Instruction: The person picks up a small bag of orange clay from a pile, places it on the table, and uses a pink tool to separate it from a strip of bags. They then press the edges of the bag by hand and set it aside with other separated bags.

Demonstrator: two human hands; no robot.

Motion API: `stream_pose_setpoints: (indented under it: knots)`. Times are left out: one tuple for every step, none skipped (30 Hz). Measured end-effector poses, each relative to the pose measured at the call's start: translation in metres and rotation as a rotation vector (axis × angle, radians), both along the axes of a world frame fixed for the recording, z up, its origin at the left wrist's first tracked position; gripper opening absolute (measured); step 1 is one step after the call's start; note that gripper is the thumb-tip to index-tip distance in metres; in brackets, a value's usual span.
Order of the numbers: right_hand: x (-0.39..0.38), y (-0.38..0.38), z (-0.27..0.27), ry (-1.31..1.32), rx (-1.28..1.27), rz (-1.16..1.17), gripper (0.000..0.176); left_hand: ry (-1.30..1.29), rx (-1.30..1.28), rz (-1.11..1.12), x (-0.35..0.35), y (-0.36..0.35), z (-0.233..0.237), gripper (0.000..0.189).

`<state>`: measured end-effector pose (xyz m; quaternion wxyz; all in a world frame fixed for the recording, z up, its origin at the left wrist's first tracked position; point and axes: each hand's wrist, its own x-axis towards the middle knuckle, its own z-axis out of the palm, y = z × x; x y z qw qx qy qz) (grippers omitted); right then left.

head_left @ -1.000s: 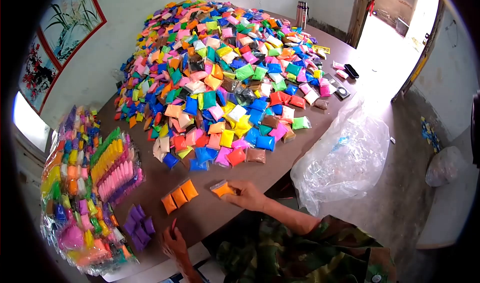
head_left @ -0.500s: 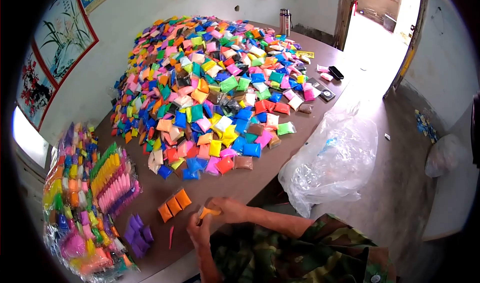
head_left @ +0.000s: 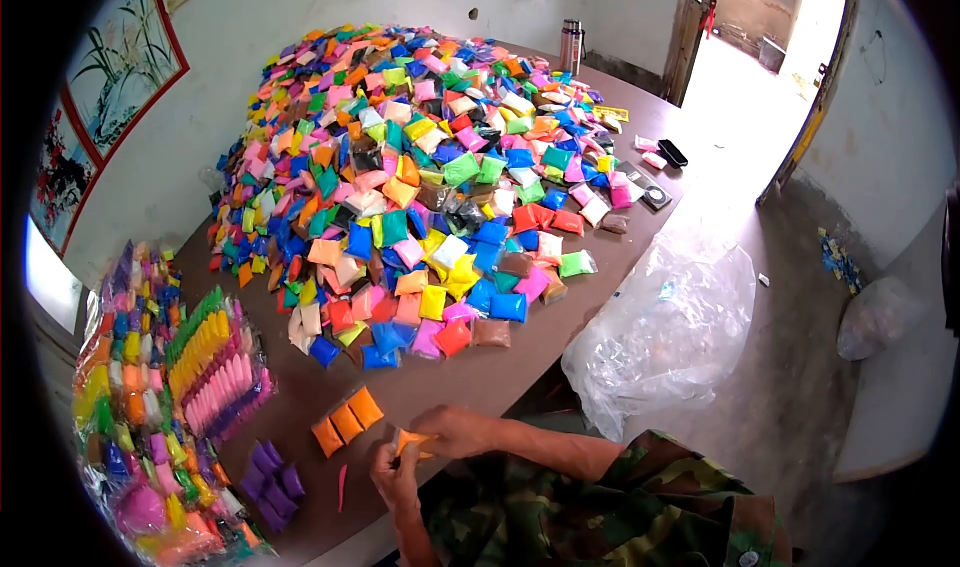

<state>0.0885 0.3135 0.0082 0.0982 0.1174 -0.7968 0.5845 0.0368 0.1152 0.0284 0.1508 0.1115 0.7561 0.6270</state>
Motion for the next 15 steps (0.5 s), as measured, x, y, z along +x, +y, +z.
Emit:
stream_pose_setpoints:
  knots:
    - [-0.001, -0.001, -0.002, -0.003, 0.001, 0.006, 0.019, -0.003, 0.001, 0.006, 0.000, 0.000, -0.001, 0.020]
    - [-0.002, -0.001, -0.005, 0.036, 0.018, 0.014, 0.018, 0.004, -0.025, 0.005, 0.000, -0.001, -0.002, 0.021]
    - [-0.002, -0.001, -0.006, 0.074, 0.033, 0.023, 0.017, 0.011, -0.053, 0.004, 0.001, 0.000, 0.001, 0.021]
    - [-0.003, -0.002, -0.008, 0.069, 0.032, 0.029, 0.017, 0.007, -0.054, 0.010, 0.002, 0.001, 0.005, 0.021]
    - [-0.003, -0.002, -0.010, 0.076, 0.030, 0.044, 0.017, -0.010, -0.072, 0.000, 0.003, 0.001, 0.010, 0.022]
    - [-0.004, -0.001, -0.008, 0.082, 0.027, 0.058, 0.017, -0.027, -0.091, -0.010, 0.003, 0.002, 0.015, 0.023]
    - [-0.004, -0.001, -0.006, 0.076, 0.025, 0.067, 0.017, -0.033, -0.092, -0.001, 0.003, 0.001, 0.015, 0.023]
    - [-0.003, 0.000, -0.004, 0.058, 0.046, 0.066, 0.017, -0.010, -0.081, -0.013, 0.002, -0.001, 0.013, 0.025]
    - [-0.003, 0.001, -0.002, 0.040, 0.067, 0.065, 0.018, 0.014, -0.069, -0.026, 0.002, -0.002, 0.011, 0.026]
    - [-0.002, 0.002, 0.001, 0.035, 0.067, 0.071, 0.018, 0.008, -0.069, -0.020, 0.003, -0.003, 0.008, 0.026]
    - [-0.002, 0.004, 0.004, -0.010, 0.092, 0.090, 0.019, 0.027, -0.031, -0.029, 0.004, -0.003, 0.005, 0.028]
    - [-0.001, 0.005, 0.009, -0.054, 0.116, 0.107, 0.021, 0.047, 0.005, -0.040, 0.005, -0.002, 0.006, 0.029]
    - [-0.001, 0.006, 0.014, -0.059, 0.115, 0.108, 0.021, 0.042, 0.003, -0.039, 0.007, -0.002, 0.007, 0.029]
    - [-0.001, 0.007, 0.019, -0.098, 0.127, 0.120, 0.023, 0.065, -0.024, -0.033, 0.008, -0.002, 0.010, 0.030]
    - [-0.001, 0.008, 0.022, -0.136, 0.140, 0.131, 0.024, 0.089, -0.050, -0.027, 0.009, -0.001, 0.012, 0.030]
